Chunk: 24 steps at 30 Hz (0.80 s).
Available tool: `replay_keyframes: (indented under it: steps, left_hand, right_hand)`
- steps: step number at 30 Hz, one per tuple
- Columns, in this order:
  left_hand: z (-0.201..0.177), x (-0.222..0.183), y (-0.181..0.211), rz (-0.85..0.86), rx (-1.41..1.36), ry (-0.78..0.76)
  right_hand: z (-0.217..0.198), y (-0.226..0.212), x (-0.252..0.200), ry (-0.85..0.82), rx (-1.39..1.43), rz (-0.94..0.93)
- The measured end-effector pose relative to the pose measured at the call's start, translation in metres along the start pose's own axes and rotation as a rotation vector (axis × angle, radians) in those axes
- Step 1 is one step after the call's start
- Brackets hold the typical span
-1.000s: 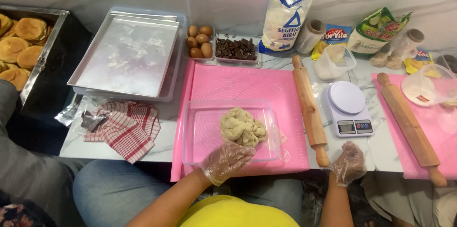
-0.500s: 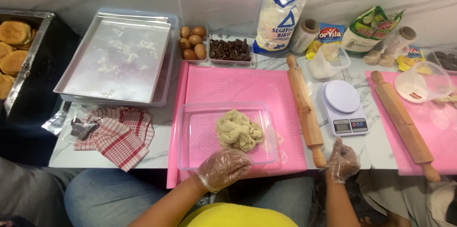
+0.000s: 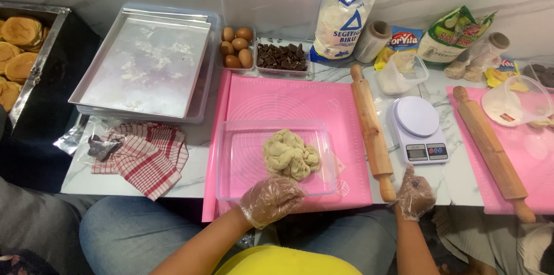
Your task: Kneading and shaping small portions of dough on a silicone mat in a bakery setting.
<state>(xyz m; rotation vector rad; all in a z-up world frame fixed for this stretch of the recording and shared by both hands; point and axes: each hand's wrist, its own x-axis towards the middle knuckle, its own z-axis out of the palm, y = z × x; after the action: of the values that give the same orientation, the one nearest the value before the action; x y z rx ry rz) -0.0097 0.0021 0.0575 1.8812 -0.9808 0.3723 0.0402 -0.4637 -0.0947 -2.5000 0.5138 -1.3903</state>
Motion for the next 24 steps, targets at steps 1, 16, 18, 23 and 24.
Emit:
replay_keyframes:
  steps: [1, 16, 18, 23, 24]
  left_hand:
    - [0.001, -0.001, -0.002, 0.001, -0.003, -0.008]
    - [-0.011, 0.01, 0.005, -0.113, -0.083, -0.112]
    - [-0.015, 0.014, 0.009, -0.095, -0.118, -0.1]
    - [-0.02, 0.016, 0.011, -0.041, -0.177, -0.07]
    - [-0.018, 0.013, 0.007, -0.037, -0.17, -0.069]
  right_hand:
    - [-0.001, -0.001, 0.0, -0.021, 0.021, 0.025]
    - [-0.032, -0.049, 0.035, -0.496, -0.143, 0.148]
    - [-0.037, -0.059, 0.043, -0.551, -0.127, 0.165]
    - [-0.033, -0.073, 0.067, -0.778, -0.226, 0.469]
    - [-0.02, -0.064, 0.063, -0.775, -0.219, 0.468]
